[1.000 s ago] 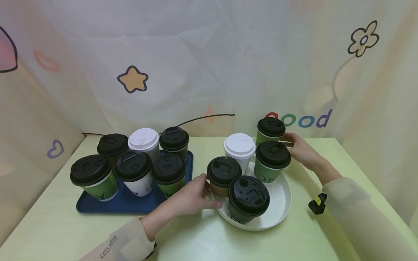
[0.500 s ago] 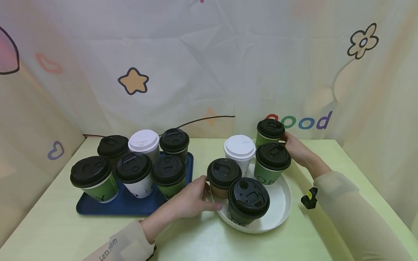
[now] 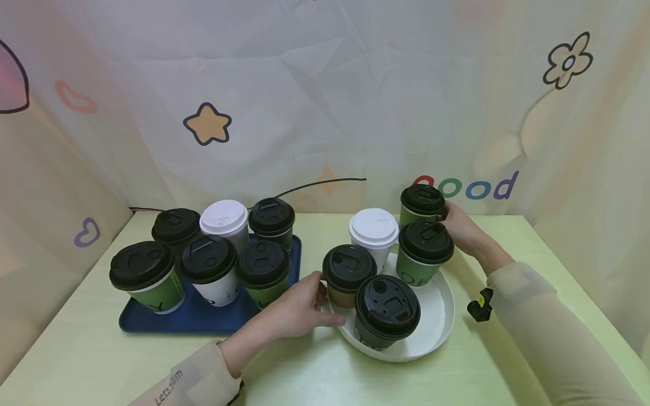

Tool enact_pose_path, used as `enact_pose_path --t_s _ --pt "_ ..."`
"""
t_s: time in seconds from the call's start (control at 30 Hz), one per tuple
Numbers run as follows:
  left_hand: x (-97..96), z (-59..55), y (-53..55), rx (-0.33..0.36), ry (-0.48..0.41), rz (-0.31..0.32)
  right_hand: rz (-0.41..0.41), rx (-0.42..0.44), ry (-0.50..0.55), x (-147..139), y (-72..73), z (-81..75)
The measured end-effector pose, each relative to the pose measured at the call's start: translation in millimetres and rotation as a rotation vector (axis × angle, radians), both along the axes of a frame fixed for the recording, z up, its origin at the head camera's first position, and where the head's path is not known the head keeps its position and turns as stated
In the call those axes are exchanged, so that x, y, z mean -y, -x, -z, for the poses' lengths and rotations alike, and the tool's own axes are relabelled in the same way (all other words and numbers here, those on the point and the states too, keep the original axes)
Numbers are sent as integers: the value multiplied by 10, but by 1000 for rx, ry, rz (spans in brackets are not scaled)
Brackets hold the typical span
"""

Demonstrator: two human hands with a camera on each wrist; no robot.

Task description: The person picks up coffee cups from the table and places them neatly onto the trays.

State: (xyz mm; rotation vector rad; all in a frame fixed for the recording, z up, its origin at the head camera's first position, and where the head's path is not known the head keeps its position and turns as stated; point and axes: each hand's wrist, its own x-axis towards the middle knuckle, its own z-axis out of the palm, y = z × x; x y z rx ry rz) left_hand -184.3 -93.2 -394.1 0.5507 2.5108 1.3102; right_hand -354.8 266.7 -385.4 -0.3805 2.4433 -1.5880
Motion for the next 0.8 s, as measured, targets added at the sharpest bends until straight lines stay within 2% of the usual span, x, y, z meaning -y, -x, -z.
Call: enact_pose_path --t_s 0.2,0.63,0.8 --pt "0 -8 -5 -12 -14 3 -11 -21 29 -102 -47 -7" --pt "8 -7 -1 -18 -13 10 -49 -18 -64 -355 -248 -172" --pt "6 0 4 -17 -9 16 -24 -62 -120 -473 -364 -184"
